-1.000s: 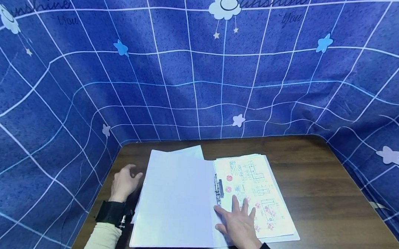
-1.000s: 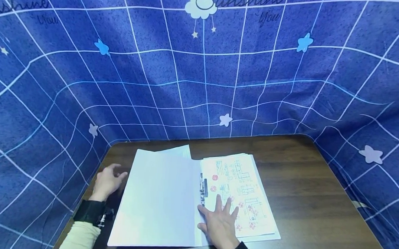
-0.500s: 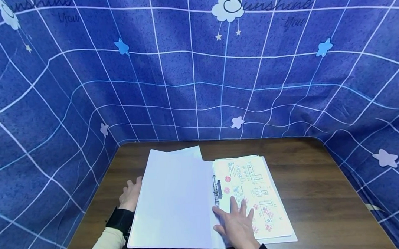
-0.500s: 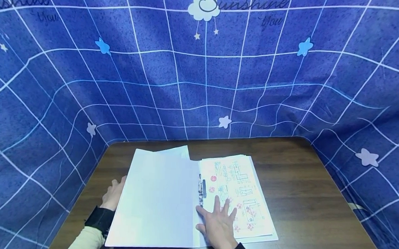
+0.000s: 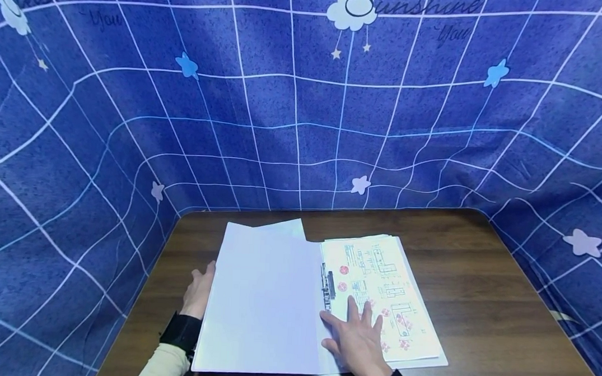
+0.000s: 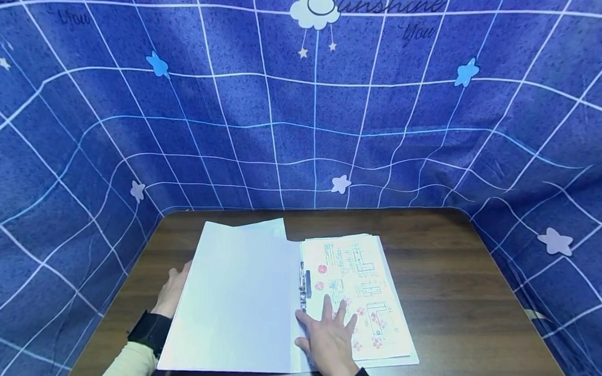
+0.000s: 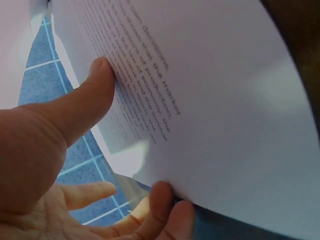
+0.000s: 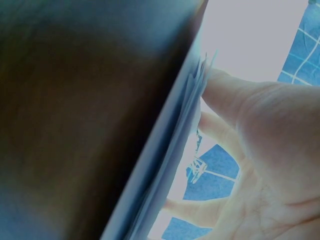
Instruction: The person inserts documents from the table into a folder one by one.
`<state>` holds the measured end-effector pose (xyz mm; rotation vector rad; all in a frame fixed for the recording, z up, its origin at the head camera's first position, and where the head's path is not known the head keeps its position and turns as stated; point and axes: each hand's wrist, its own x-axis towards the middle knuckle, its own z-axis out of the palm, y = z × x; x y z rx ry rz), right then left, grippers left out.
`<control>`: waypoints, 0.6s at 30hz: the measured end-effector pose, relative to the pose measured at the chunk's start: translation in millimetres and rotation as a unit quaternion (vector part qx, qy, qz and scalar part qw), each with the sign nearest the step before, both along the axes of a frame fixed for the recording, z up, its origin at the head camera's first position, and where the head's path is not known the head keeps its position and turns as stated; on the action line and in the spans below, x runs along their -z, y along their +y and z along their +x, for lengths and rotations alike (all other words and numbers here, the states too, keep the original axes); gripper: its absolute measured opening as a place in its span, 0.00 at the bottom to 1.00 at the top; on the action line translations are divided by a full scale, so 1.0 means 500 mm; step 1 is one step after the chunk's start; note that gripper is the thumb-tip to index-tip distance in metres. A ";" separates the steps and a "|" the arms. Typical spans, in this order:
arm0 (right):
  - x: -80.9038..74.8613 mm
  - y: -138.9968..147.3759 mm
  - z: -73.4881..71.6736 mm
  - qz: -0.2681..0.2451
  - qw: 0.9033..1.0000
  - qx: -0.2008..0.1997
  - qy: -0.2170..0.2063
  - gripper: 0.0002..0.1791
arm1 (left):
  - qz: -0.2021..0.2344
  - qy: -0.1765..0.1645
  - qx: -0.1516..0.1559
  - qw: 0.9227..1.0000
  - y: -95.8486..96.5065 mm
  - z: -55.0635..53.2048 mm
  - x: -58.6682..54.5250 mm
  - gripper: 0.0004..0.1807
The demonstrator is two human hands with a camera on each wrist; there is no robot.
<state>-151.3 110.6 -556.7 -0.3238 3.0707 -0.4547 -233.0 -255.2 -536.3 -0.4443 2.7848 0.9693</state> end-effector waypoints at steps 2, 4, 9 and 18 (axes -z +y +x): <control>0.001 0.000 0.000 -0.001 1.000 0.000 0.002 0.30 | -0.008 0.011 0.011 1.000 0.001 0.001 0.002 0.38; 0.002 0.000 0.001 -0.002 1.000 0.001 0.004 0.30 | -0.037 0.027 0.025 0.999 0.000 0.001 0.004 0.36; 0.005 -0.002 0.001 -0.005 1.000 0.002 0.006 0.30 | -0.121 0.053 0.036 0.991 -0.006 0.000 0.004 0.35; 0.011 -0.003 0.000 0.001 1.000 0.005 0.002 0.30 | -0.134 0.060 0.010 0.989 -0.024 0.005 0.008 0.49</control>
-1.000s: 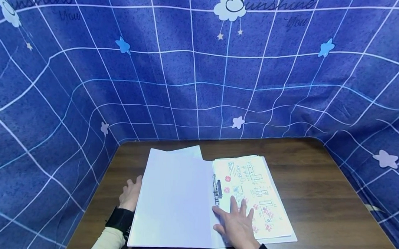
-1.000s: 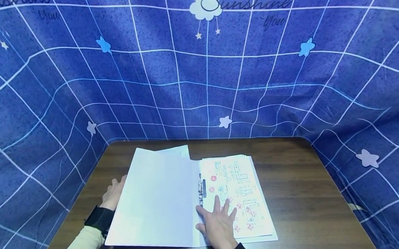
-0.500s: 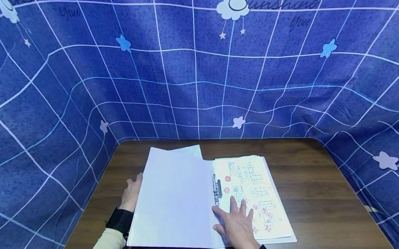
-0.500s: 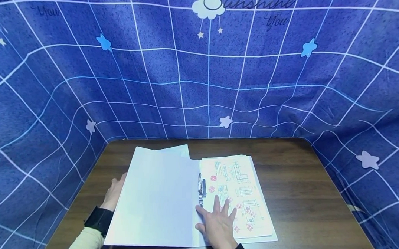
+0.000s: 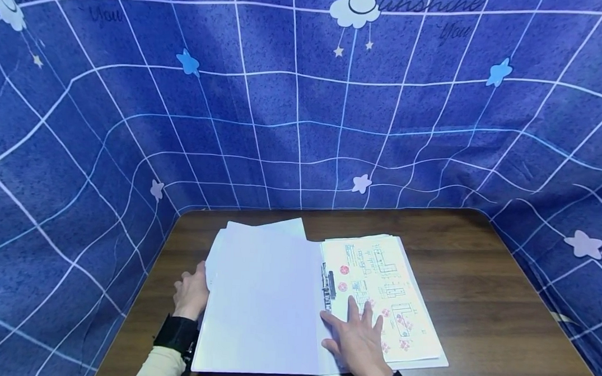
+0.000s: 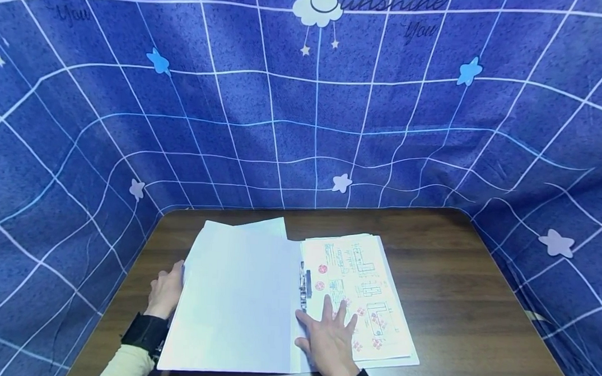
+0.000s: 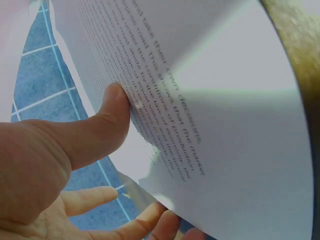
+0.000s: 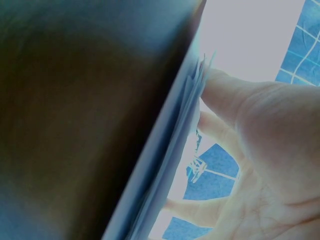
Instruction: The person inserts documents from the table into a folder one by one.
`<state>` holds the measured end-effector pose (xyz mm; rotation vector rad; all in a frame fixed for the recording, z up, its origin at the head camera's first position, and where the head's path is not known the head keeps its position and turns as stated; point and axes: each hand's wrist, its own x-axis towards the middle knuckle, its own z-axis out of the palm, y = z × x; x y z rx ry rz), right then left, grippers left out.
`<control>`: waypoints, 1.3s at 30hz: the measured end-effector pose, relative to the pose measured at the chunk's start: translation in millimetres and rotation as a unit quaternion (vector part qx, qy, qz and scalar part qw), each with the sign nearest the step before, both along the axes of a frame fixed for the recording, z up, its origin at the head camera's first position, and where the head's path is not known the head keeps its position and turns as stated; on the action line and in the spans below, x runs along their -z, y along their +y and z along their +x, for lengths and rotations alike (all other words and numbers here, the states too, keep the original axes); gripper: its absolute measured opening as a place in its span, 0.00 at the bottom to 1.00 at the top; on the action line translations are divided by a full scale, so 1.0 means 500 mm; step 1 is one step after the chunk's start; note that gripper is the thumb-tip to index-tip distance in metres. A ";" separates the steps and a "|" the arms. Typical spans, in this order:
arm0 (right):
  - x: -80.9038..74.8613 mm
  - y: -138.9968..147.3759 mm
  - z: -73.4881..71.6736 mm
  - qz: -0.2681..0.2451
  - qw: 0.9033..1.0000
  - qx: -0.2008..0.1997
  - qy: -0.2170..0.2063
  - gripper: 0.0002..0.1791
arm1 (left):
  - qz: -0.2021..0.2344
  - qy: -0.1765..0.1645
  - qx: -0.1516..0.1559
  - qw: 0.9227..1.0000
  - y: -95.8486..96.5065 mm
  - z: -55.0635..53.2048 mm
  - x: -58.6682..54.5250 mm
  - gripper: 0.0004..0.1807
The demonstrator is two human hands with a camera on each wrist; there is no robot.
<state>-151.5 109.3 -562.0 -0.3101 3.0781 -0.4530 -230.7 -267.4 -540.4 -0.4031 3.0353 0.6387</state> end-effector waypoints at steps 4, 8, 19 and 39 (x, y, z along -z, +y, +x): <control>-0.001 -0.001 -0.001 -0.002 1.000 0.000 0.000 0.30 | 0.004 0.016 -0.002 1.000 -0.010 -0.003 0.001 0.47; -0.001 -0.002 0.001 -0.004 1.000 -0.005 0.008 0.29 | 0.008 0.032 -0.009 0.999 -0.028 -0.006 0.003 0.51; -0.003 -0.003 0.002 -0.010 1.000 -0.006 0.011 0.30 | 0.084 0.071 -0.093 0.990 -0.076 0.012 -0.023 0.14; -0.007 -0.003 0.002 -0.012 1.000 0.005 -0.023 0.31 | 0.027 0.500 -0.110 0.859 -0.046 0.064 -0.323 0.10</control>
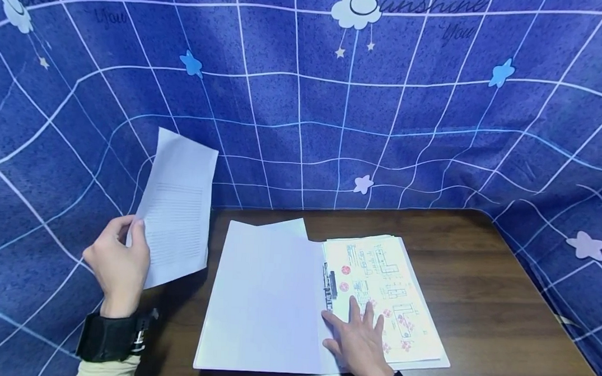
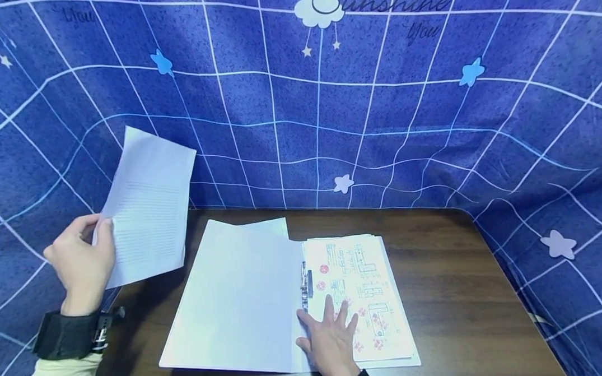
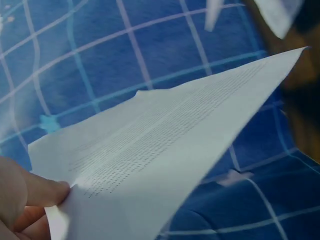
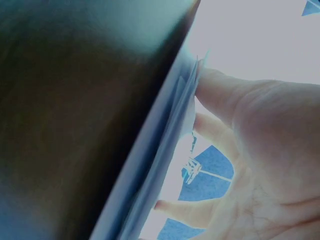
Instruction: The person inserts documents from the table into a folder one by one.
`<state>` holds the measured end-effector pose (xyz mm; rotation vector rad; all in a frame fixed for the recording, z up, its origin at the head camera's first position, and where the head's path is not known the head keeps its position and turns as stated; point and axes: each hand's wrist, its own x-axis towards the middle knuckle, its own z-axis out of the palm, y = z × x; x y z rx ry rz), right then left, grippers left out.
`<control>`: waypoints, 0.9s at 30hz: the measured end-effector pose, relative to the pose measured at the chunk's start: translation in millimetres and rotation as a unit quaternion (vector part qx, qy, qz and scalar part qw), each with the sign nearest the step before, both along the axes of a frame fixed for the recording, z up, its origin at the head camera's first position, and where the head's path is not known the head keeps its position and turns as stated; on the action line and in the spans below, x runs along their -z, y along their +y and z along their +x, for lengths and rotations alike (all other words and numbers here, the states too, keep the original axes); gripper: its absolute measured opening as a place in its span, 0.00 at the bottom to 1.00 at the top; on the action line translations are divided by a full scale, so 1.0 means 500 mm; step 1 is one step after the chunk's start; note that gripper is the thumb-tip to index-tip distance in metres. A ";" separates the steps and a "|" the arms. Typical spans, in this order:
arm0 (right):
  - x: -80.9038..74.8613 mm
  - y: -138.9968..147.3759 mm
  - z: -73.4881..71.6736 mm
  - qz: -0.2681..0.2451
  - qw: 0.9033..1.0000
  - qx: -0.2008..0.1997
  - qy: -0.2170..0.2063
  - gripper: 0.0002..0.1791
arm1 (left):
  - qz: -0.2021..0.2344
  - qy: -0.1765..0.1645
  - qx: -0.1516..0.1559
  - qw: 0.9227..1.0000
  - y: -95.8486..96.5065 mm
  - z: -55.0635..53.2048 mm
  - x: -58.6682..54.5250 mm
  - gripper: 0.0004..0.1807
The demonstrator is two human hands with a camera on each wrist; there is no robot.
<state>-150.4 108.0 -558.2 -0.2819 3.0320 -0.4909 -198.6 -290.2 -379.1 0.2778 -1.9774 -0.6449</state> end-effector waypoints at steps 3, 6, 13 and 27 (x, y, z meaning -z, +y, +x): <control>-0.001 0.000 0.003 -0.007 1.000 0.000 -0.001 0.30 | 0.007 0.036 -0.002 0.999 0.020 0.007 -0.020 0.10; 0.000 0.001 0.007 -0.011 1.000 -0.004 0.007 0.30 | 0.015 0.067 0.017 0.998 0.041 0.016 -0.038 0.11; 0.003 0.007 0.014 -0.023 0.999 -0.014 0.046 0.29 | 0.099 0.085 0.104 0.986 0.110 0.029 -0.067 0.11; -0.065 0.049 -0.036 -0.269 0.932 0.056 0.238 0.23 | 0.309 -0.132 0.250 0.908 0.232 0.056 0.033 0.12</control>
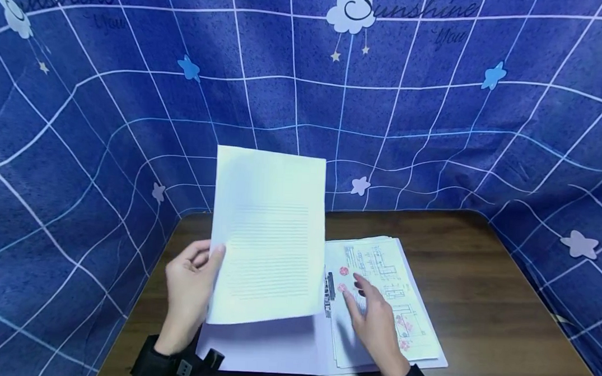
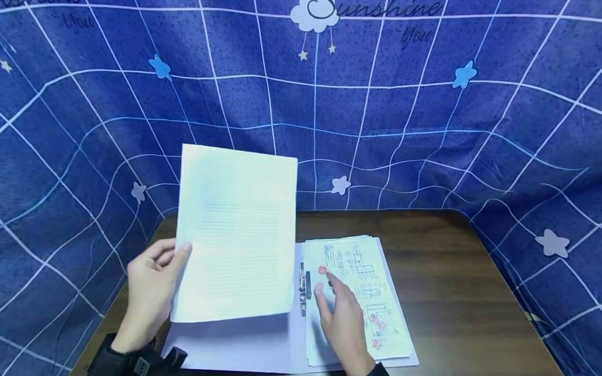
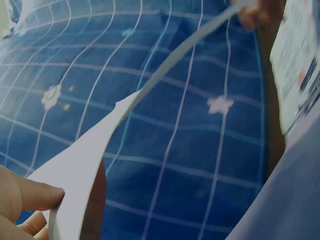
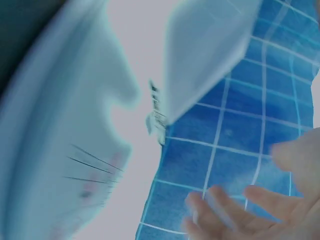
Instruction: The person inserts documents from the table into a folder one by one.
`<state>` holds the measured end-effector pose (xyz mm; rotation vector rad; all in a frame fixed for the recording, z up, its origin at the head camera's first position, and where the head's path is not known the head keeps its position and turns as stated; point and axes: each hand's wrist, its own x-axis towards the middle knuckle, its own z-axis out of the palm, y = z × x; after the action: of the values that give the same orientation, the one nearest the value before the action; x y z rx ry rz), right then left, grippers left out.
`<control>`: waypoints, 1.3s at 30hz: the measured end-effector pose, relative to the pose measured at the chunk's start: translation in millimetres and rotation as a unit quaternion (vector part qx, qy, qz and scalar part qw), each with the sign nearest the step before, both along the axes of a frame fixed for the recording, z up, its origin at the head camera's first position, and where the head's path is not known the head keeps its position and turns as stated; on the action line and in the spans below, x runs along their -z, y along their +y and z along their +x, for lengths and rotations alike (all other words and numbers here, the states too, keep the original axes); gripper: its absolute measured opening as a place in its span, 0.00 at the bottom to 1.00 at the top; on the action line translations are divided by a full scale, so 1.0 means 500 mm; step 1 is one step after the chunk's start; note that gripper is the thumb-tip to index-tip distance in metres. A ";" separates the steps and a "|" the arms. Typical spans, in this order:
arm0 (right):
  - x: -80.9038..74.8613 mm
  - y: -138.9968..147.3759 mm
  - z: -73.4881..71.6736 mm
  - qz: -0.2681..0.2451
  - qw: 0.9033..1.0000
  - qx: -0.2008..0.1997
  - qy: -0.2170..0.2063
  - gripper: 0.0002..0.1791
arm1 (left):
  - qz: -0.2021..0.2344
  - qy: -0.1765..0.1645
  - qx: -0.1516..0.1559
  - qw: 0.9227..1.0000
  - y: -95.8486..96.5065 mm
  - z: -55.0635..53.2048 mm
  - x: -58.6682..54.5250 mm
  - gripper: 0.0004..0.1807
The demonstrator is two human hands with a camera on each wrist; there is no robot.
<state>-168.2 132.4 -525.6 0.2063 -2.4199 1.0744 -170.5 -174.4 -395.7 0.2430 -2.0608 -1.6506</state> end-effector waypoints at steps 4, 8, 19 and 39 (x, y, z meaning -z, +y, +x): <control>-0.033 0.012 -0.007 -0.146 0.985 -0.062 -0.064 0.23 | 0.027 -0.041 0.025 0.998 0.030 0.012 0.026 0.12; -0.051 0.016 -0.003 -0.244 0.956 -0.087 -0.140 0.24 | 0.048 -0.064 0.046 0.996 0.058 0.020 0.050 0.11; -0.040 0.014 0.001 -0.256 0.957 -0.048 -0.129 0.08 | 0.088 -0.081 0.070 0.990 0.094 0.025 0.098 0.10; -0.052 0.123 -0.015 -0.247 0.960 0.056 -0.121 0.11 | -0.126 -0.014 0.123 0.984 0.156 0.030 0.145 0.11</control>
<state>-175.6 194.0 -499.7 -0.2387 -2.2367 1.6851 -155.6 -96.2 -468.4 -0.0782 -2.3723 -1.5040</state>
